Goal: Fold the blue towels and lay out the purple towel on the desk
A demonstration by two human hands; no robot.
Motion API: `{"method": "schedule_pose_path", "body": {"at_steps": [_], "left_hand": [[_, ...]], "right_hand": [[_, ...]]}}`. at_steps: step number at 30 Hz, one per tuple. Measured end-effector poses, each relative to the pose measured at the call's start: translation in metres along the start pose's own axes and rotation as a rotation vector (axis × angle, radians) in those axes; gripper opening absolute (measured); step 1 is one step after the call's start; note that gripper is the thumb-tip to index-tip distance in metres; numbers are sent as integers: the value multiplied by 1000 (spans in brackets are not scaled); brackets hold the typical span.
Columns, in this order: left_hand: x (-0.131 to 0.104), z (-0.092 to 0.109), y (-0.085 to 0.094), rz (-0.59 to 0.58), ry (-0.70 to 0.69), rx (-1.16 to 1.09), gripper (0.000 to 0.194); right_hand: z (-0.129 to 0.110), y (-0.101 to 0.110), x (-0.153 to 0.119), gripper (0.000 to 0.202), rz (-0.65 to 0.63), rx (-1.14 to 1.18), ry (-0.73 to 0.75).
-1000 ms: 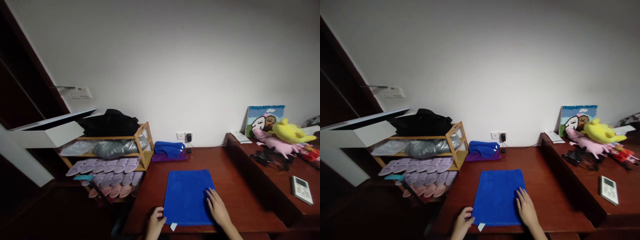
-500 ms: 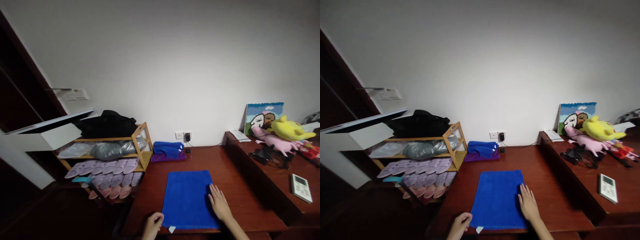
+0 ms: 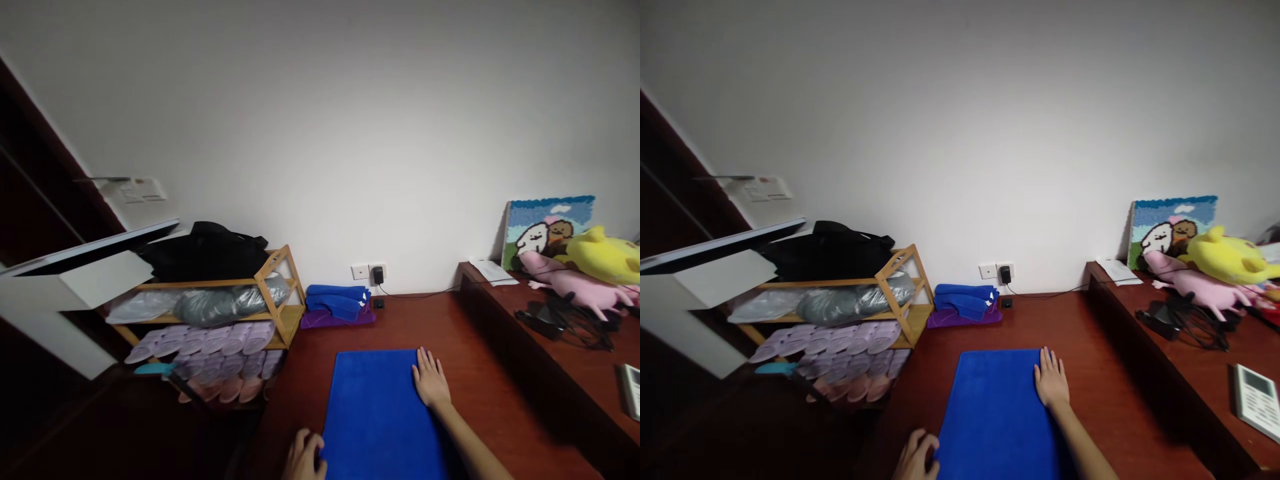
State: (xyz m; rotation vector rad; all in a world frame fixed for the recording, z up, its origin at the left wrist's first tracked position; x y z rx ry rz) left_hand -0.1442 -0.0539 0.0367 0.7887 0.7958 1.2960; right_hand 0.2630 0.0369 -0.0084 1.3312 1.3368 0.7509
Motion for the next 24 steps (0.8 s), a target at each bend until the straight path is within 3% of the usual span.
{"method": "schedule_pose_path", "body": {"at_steps": [2, 4, 8, 9, 11, 14, 16, 18, 22, 24], "left_hand": [[14, 44, 9, 88, -86, 108, 21], [37, 103, 0, 70, -239, 123, 33], [86, 220, -59, -80, -543, 185, 44], [96, 240, -80, -135, -589, 197, 47], [114, 258, -118, -200, -600, 205, 52], [132, 248, -150, -231, -560, 219, 56], [140, 224, -149, -216, -536, 226, 56], [148, 190, -130, -190, -468, 250, 58], [167, 109, -75, -147, -240, 363, 64], [172, 78, -53, -126, -173, 404, 63]], "right_hand": [[-2, 1, 0, 72, 7, -18, 6], [-3, 2, 1, 72, 4, -22, 12], [-2, 2, 2, 71, 10, 7, 30], [-2, 0, 2, 71, 11, 10, 43], [-1, -5, 4, 69, 9, -7, 72], [0, -12, 8, 68, 17, -35, 92], [2, -13, 9, 70, 41, -23, 83], [3, -13, 10, 72, 59, -9, 69], [3, -12, 10, 73, 66, -8, 48], [3, -12, 10, 73, 60, -7, 46]]}}
Point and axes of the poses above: each hand's wrist, its own x-axis towards the middle knuckle, its own y-axis out of the back of the hand, z = x × y, the point moved 8 cm from there along x, towards the middle knuckle, and after that the axes turned 11 degrees about -z, right-handed, at the moved point
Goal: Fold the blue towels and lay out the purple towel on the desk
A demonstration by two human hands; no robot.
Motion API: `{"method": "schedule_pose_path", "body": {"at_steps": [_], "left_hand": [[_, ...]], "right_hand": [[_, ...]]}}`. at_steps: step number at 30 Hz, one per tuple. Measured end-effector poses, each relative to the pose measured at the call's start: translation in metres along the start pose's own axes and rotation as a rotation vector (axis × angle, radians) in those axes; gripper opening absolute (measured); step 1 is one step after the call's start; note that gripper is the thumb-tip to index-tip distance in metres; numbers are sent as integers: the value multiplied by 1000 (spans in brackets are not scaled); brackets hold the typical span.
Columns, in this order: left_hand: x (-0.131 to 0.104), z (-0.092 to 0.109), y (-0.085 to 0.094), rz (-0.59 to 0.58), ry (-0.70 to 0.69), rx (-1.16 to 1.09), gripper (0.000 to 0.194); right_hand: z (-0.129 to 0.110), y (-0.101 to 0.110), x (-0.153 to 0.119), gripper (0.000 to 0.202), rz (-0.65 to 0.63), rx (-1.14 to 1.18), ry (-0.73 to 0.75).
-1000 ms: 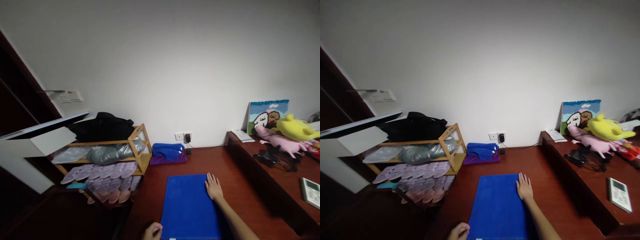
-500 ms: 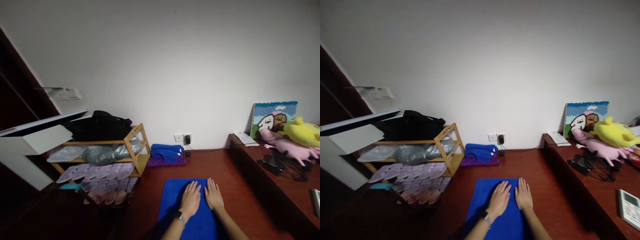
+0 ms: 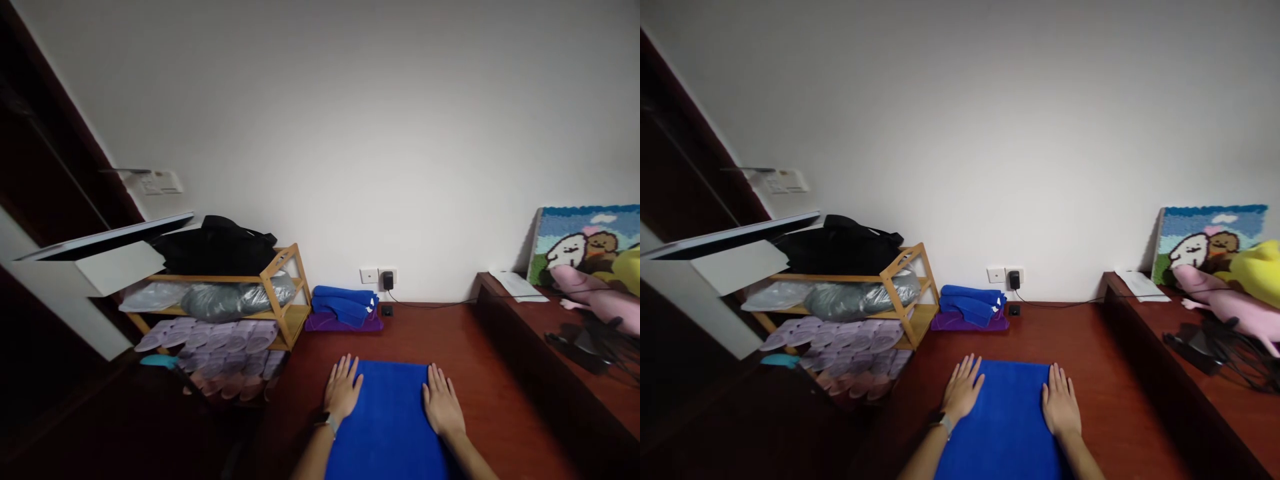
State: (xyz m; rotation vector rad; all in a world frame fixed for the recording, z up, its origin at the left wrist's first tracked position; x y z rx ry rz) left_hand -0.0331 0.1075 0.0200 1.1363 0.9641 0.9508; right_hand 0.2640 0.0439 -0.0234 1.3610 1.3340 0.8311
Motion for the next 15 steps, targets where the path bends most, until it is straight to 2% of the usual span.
{"method": "schedule_pose_path", "body": {"at_steps": [2, 4, 11, 15], "left_hand": [[-2, -25, 4, 13, 44, 18, 63], [-4, -38, 4, 31, 69, 26, 64], [-11, -53, 0, 66, 135, 37, 59], [-22, -63, 13, 113, 156, 40, 59]], "right_hand": [[0, -1, 1, 73, -12, -11, -5], [0, -1, 2, 73, -20, -26, -12], [-3, 3, 0, 73, -15, -35, -11], [-4, 4, 0, 73, -8, -4, 3]]}}
Point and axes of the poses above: each hand's wrist, its own x-axis towards the middle knuckle, its own y-axis out of the back of the hand, z = x × y, the point moved 8 cm from there along x, towards the middle knuckle, and after that the axes turned 11 degrees about -z, right-handed, at the moved point
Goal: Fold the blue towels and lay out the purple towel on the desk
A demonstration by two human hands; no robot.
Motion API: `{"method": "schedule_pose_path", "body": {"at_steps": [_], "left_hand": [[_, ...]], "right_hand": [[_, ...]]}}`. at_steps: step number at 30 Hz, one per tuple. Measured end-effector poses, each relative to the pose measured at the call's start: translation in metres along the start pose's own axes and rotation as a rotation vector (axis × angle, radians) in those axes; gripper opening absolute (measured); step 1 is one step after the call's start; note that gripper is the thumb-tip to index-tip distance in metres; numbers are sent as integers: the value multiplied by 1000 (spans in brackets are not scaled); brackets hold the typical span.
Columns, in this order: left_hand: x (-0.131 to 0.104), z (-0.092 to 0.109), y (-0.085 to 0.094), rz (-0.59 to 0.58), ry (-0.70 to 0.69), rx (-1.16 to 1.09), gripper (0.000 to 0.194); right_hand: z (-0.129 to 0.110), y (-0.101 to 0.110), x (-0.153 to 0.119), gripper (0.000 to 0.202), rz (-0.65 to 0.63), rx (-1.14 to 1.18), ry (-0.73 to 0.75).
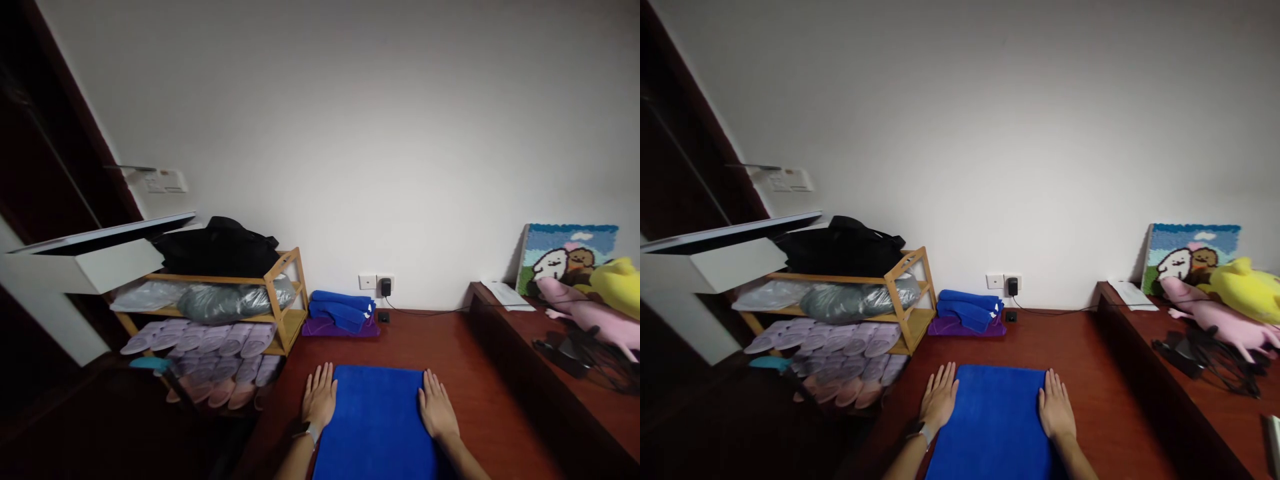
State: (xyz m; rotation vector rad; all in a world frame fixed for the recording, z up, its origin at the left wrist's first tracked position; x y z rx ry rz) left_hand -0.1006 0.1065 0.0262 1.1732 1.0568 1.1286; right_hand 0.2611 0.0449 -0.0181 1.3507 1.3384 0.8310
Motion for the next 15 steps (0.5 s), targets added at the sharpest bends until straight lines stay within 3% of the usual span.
{"method": "schedule_pose_path", "body": {"at_steps": [2, 4, 6, 8, 10, 12, 15], "left_hand": [[-3, 13, 15, 78, -28, -11, 59], [-5, 48, 26, 125, -97, -38, 58], [-6, 108, 23, 94, -242, -75, 57], [-13, 179, 10, 19, -476, -125, 57], [-17, 231, -7, -47, -575, -206, 58], [-18, 256, -23, -83, -557, -254, 60], [-16, 257, -36, -97, -556, -266, 60]], "right_hand": [[0, 1, 0, 73, 8, 22, 4], [0, 1, 1, 72, 6, 25, 0], [1, 1, 1, 72, -2, 10, -5], [1, -1, 1, 72, -13, -10, -2], [2, -4, 3, 72, -16, -19, 16], [4, -8, 5, 71, -15, -16, 39], [6, -12, 7, 71, -3, -6, 47]]}}
Point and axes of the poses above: each hand's wrist, its own x-axis towards the middle knuckle, its own y-axis out of the back of the hand, z = x × y, the point moved 8 cm from there along x, towards the middle knuckle, and after that the axes turned 11 degrees about -z, right-handed, at the moved point
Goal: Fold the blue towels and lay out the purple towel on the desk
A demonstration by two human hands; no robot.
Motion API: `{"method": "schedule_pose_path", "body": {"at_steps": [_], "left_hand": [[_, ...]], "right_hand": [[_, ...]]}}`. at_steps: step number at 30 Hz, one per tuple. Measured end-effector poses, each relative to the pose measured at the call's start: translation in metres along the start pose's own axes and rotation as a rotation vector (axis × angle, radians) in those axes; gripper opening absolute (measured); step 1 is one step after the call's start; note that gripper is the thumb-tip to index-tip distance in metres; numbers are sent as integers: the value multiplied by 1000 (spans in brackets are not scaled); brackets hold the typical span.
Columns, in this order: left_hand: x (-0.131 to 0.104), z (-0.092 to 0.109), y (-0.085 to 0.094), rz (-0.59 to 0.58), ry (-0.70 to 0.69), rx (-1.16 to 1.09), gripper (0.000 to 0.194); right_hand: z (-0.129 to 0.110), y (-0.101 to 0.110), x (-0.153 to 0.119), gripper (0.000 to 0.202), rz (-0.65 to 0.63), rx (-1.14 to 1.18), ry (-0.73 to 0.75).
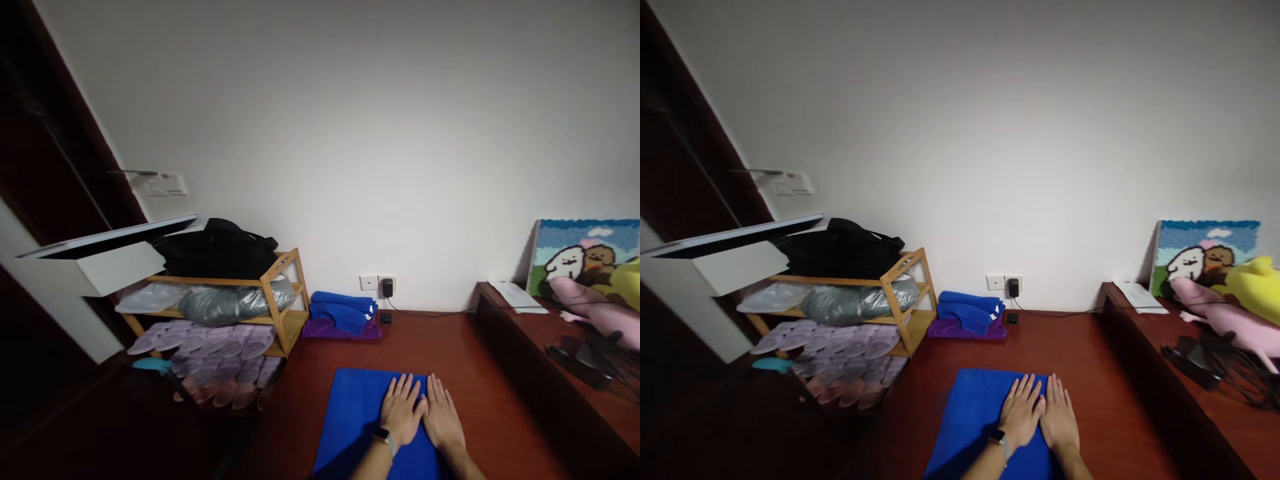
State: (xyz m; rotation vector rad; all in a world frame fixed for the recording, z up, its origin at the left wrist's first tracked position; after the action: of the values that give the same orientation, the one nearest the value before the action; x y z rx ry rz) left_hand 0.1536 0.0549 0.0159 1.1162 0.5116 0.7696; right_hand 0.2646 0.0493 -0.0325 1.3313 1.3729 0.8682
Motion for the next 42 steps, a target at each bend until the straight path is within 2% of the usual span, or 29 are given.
{"method": "schedule_pose_path", "body": {"at_steps": [3, 9, 12, 15, 18, 24, 27, 29, 31, 34, 36, 37, 39, 42], "left_hand": [[-9, -29, 8, -5, 8, 30, 59], [-43, -126, 49, -15, 261, 142, 64], [-62, -164, 65, -14, 357, 190, 65], [-75, -186, 72, 9, 414, 214, 63], [-78, -194, 72, 35, 443, 223, 62], [-79, -193, 76, 49, 448, 265, 62], [-75, -175, 90, 141, 412, 315, 60], [-64, -142, 96, 228, 339, 321, 59], [-44, -94, 88, 251, 218, 287, 57], [-9, -17, 49, 135, 12, 178, 57], [6, 13, 20, 45, -14, 95, 59], [10, 18, 8, 9, -8, 64, 60], [9, 15, -4, -33, 4, 39, 62], [-4, -18, 3, -58, 15, 81, 63]], "right_hand": [[0, 1, 0, 73, 10, -20, -28], [-2, 7, -4, 73, -10, -47, -67], [-3, 8, -3, 73, -15, -44, -67], [-5, 10, -3, 72, -14, -45, -69], [-6, 13, -3, 72, -29, -69, -83], [-7, 18, -5, 70, -37, -37, -76], [-8, 17, -4, 70, -30, -13, -72], [-8, 16, -3, 70, -34, -12, -72], [-7, 16, -2, 70, -33, -8, -73], [-7, 15, -3, 68, -38, -13, -52], [-7, 14, -3, 66, -58, -35, -30], [-8, 13, -3, 66, -67, -45, -19], [-9, 14, -4, 66, -69, -50, -10], [-9, 19, -4, 67, -48, -23, -30]]}}
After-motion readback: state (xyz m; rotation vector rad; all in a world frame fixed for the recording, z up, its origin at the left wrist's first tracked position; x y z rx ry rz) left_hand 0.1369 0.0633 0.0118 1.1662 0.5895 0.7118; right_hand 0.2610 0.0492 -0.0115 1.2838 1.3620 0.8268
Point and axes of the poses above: each hand's wrist, its own x-axis towards the middle knuckle, its own y-axis out of the back of the hand, z = x × y, the point moved 8 cm from there along x, towards the middle knuckle, and after that the axes turned 11 degrees about -z, right-handed, at the moved point
